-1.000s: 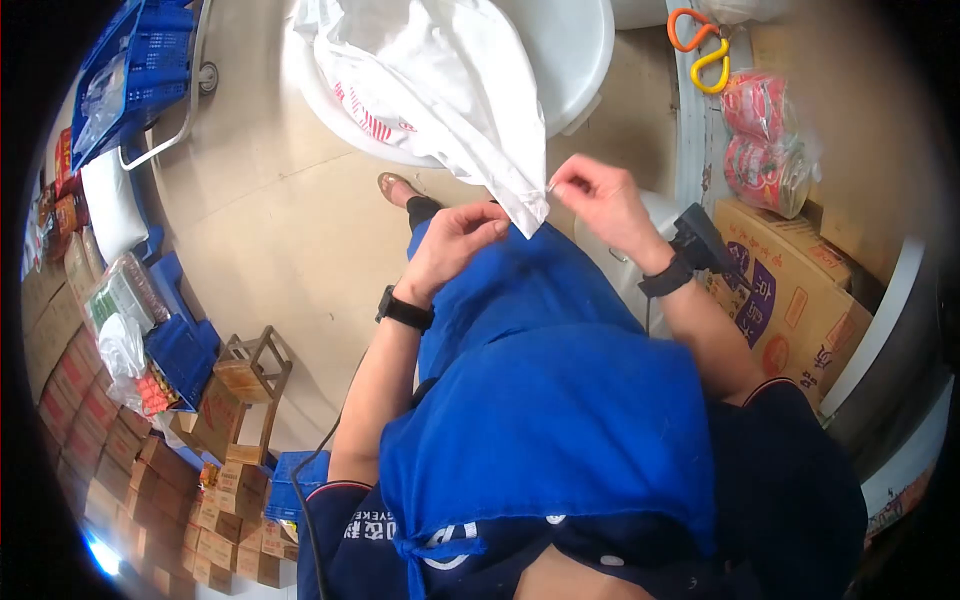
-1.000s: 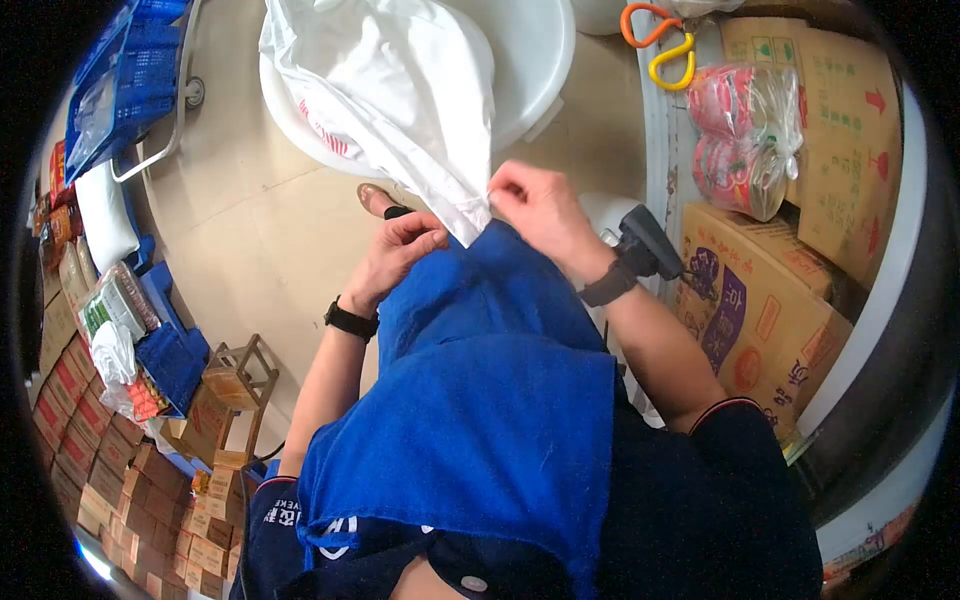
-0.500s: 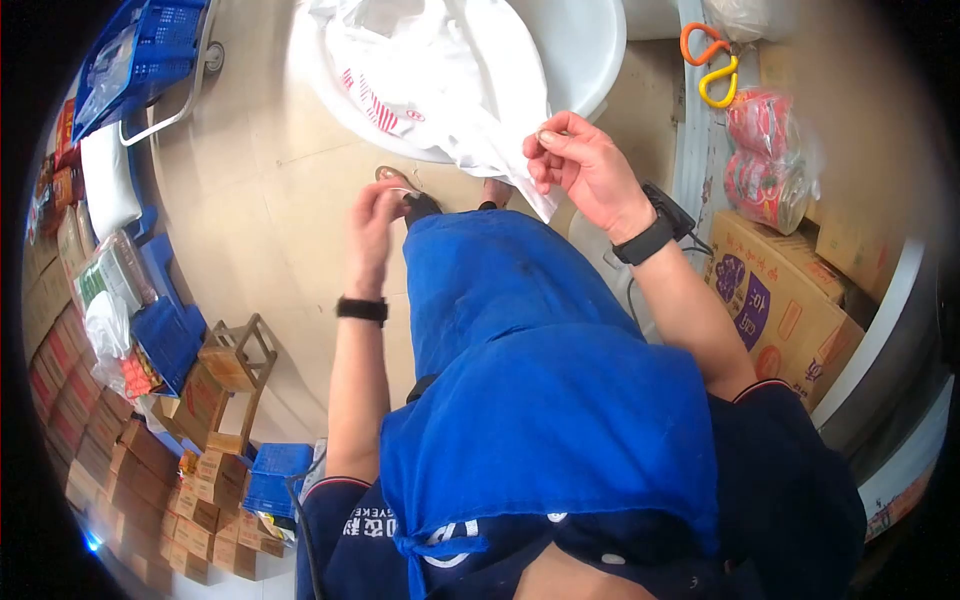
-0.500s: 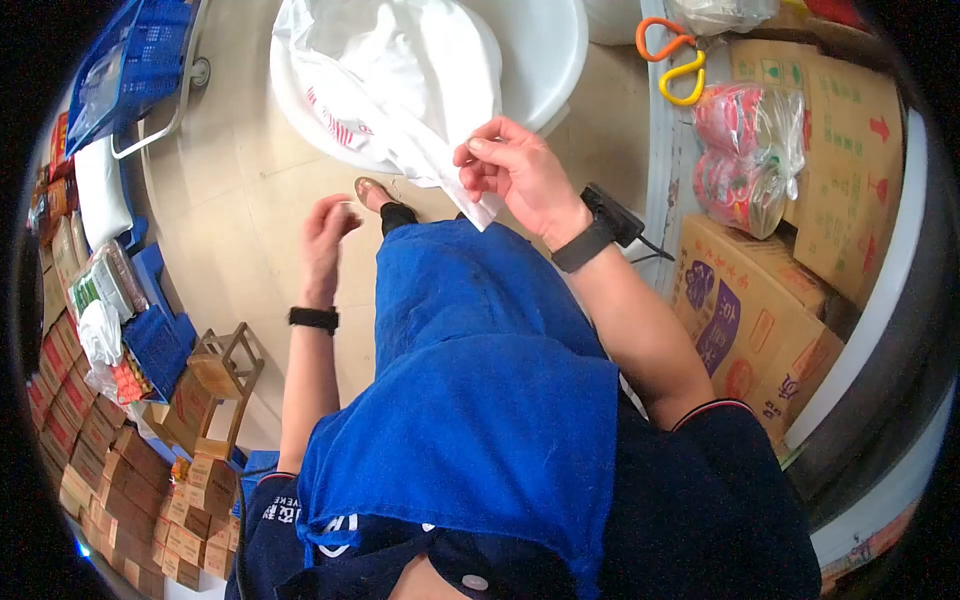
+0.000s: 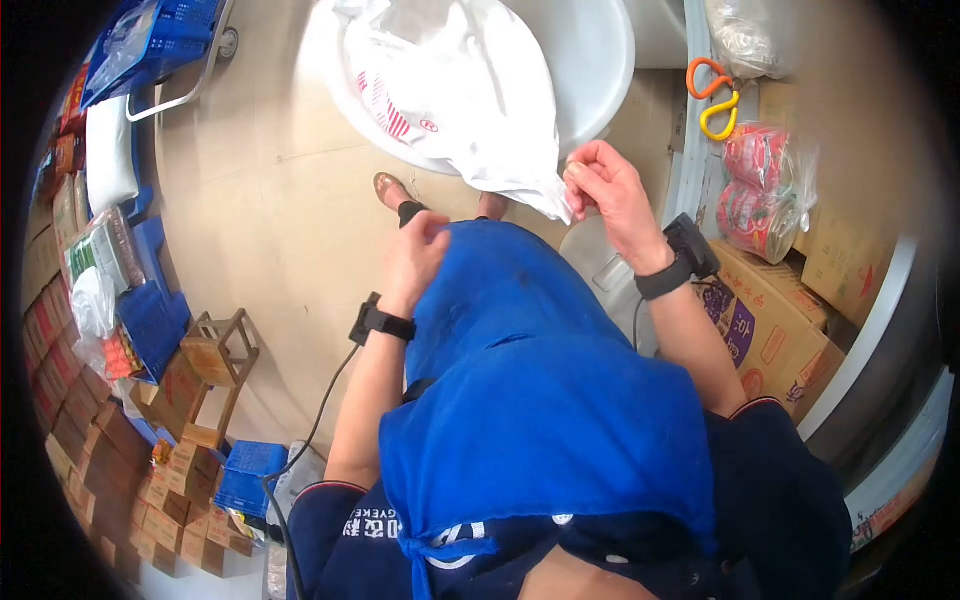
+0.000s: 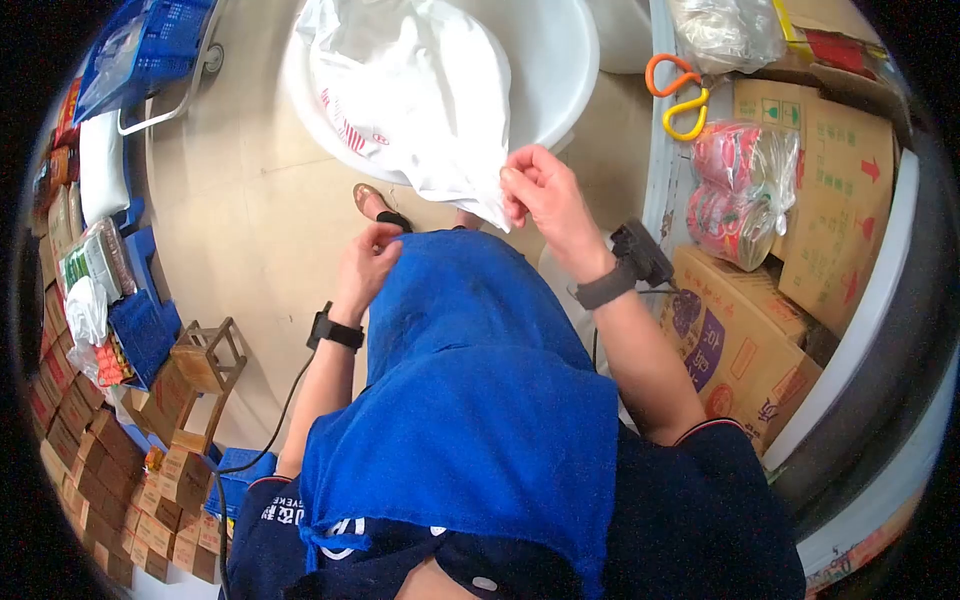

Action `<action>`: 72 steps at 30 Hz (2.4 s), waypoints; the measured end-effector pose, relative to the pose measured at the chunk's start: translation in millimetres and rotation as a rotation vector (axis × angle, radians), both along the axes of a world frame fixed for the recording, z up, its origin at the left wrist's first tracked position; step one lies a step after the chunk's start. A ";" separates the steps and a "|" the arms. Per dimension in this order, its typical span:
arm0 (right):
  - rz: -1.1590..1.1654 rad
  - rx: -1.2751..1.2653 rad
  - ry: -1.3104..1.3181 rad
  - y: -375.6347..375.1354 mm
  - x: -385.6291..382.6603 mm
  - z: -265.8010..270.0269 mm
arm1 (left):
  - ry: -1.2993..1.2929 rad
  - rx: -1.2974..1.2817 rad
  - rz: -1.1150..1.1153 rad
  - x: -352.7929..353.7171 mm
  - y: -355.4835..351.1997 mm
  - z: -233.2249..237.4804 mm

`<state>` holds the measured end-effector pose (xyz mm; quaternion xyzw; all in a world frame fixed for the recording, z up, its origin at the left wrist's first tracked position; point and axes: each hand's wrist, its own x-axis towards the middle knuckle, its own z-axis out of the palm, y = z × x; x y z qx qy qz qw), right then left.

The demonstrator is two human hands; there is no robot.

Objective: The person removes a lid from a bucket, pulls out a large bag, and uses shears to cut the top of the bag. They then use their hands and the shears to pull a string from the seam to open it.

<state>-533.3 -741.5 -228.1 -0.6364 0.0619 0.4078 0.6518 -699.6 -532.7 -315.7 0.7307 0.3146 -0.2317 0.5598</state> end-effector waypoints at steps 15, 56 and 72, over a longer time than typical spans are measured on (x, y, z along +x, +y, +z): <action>0.389 -0.301 -0.124 -4.1 5.4 -8.0 | -0.404 -0.253 0.295 50.8 -77.6 49.1; 0.304 -0.291 -0.321 -7.3 -17.0 -10.6 | -0.350 -0.546 0.391 36.8 -57.6 25.3; 0.325 -0.264 -0.447 -2.9 -24.0 -10.2 | -0.297 -0.496 0.362 54.7 -65.1 28.6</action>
